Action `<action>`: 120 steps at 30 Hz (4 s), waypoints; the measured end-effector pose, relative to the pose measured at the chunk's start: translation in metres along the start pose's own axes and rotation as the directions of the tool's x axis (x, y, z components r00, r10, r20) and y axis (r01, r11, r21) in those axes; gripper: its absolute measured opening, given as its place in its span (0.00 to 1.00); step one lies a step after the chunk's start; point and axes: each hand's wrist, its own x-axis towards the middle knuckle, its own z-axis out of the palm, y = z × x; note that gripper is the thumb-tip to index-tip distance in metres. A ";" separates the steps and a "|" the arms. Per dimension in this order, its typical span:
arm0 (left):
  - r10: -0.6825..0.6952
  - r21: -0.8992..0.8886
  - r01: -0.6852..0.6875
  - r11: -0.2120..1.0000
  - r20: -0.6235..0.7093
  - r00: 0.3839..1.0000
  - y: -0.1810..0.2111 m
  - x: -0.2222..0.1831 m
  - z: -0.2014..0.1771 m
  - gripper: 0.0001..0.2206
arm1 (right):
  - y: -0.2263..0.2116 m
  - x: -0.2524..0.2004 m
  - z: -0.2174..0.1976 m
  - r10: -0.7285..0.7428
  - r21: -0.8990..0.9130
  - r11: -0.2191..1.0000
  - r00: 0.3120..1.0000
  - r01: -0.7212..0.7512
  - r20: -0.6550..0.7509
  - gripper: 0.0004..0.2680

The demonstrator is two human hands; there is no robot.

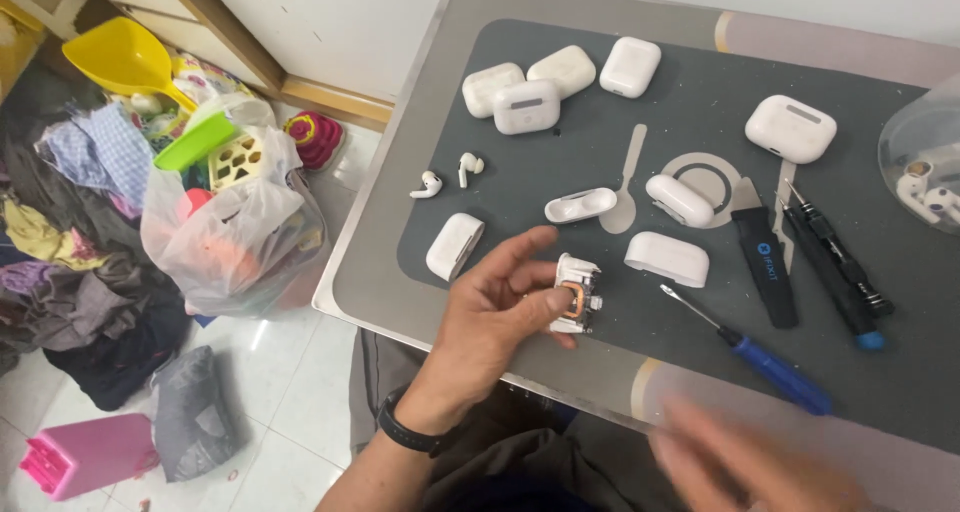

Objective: Disassembling and reassembling AirPods charging cases, handling internal circuitry and plastic shells using prying tools.

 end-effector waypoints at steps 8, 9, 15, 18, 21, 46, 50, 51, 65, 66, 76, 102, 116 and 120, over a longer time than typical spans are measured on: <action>0.152 -0.068 -0.144 0.987 0.138 0.979 -0.019 -0.006 -0.020 0.21 | -0.014 0.081 0.041 0.235 0.361 0.887 0.955 -0.286 0.179 0.10; 0.152 -0.046 -0.147 0.988 0.148 0.977 -0.018 -0.006 -0.020 0.21 | -0.018 0.083 0.041 0.135 0.379 0.911 0.986 -0.164 0.103 0.06; 0.164 0.040 -0.175 0.984 0.205 0.965 -0.009 -0.008 -0.017 0.18 | -0.026 0.092 0.038 -0.148 0.325 0.932 0.987 0.161 -0.065 0.02; 0.196 0.023 -0.209 0.978 0.255 0.947 -0.010 -0.010 -0.019 0.17 | -0.021 0.094 0.040 -0.196 0.301 0.932 0.980 0.200 -0.045 0.02; 0.207 0.020 -0.223 0.975 0.295 0.933 -0.008 -0.011 -0.018 0.16 | -0.014 0.095 0.041 -0.237 0.298 0.926 0.971 0.231 -0.016 0.02; 0.025 0.116 -0.040 0.992 0.124 0.992 0.002 0.007 -0.017 0.23 | 0.002 0.096 0.036 0.436 0.589 0.606 0.843 -0.535 0.317 0.04; 0.020 0.068 -0.029 0.997 0.133 0.991 0.005 0.005 -0.016 0.24 | -0.006 0.097 0.037 0.472 0.610 0.554 0.818 -0.566 0.329 0.05; 0.024 0.117 -0.034 0.993 0.091 0.996 0.006 0.005 -0.013 0.22 | -0.006 0.097 0.036 0.468 0.610 0.551 0.816 -0.570 0.339 0.05; 0.613 0.948 -0.316 0.024 0.236 0.754 -0.024 -0.002 0.011 0.12 | 0.018 0.070 0.046 0.352 0.765 0.499 0.902 -0.408 0.250 0.03; 0.626 0.964 -0.264 -0.003 0.208 0.752 -0.024 -0.001 0.009 0.12 | 0.016 0.071 0.045 0.362 0.745 0.510 0.893 -0.430 0.267 0.03; 0.462 0.647 -0.544 0.535 0.315 0.829 0.006 -0.038 0.037 0.09 | 0.018 0.079 0.031 0.228 0.709 0.398 0.811 -0.582 0.538 0.06; 0.607 0.779 -0.529 0.336 0.251 0.754 -0.025 -0.034 0.031 0.04 | 0.037 0.154 0.009 -0.077 -0.483 0.834 0.924 0.266 0.376 0.17; 0.347 0.418 -0.269 0.868 -0.124 0.930 0.005 -0.025 0.031 0.02 | -0.025 0.161 0.006 0.419 0.260 0.759 0.754 -0.596 0.505 0.22; 0.273 0.280 -0.228 0.932 -0.130 0.953 0.000 -0.023 0.029 0.04 | -0.028 0.160 0.008 0.415 0.276 0.741 0.741 -0.612 0.528 0.22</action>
